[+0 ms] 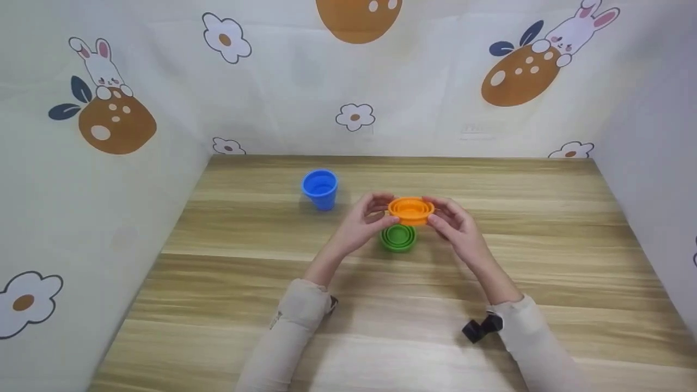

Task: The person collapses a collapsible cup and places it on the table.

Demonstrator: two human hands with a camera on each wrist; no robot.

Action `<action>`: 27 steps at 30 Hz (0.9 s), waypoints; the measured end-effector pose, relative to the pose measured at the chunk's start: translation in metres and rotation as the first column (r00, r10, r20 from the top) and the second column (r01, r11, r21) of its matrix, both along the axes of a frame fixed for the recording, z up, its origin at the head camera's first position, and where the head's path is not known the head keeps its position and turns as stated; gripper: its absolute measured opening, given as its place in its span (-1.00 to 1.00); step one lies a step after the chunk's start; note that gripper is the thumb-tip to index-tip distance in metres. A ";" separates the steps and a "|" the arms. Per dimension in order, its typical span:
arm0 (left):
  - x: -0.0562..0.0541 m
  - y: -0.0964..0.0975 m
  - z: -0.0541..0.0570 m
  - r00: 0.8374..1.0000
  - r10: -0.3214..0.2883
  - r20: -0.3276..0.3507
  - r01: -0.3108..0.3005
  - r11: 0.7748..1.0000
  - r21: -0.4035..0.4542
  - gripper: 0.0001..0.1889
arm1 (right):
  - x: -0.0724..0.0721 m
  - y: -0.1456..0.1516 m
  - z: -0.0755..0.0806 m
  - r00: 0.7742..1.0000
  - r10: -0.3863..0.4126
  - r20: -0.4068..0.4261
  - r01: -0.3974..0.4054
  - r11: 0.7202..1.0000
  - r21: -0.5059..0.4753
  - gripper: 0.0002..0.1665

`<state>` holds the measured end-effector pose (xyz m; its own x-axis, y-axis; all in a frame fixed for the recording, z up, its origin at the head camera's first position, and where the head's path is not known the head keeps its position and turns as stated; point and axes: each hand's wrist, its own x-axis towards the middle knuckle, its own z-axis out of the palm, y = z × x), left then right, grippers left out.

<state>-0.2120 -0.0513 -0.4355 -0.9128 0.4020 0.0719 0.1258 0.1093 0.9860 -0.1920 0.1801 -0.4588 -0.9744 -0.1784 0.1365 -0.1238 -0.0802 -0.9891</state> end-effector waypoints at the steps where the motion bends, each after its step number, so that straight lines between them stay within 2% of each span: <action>1: 0.000 0.000 0.000 1.000 -0.002 0.001 0.002 1.000 -0.002 -0.46 | 0.000 0.000 0.000 1.000 -0.002 -0.001 0.002 1.000 0.006 -0.52; 14: -0.003 -0.003 0.002 1.000 -0.011 -0.008 0.010 1.000 -0.010 -0.42 | -0.002 0.002 0.000 0.999 0.036 -0.031 -0.034 0.998 0.060 -0.47; 27: -0.004 -0.004 0.004 1.000 -0.019 -0.010 0.019 1.000 -0.017 -0.42 | -0.006 0.003 0.000 0.997 0.062 -0.037 -0.059 0.997 0.057 -0.41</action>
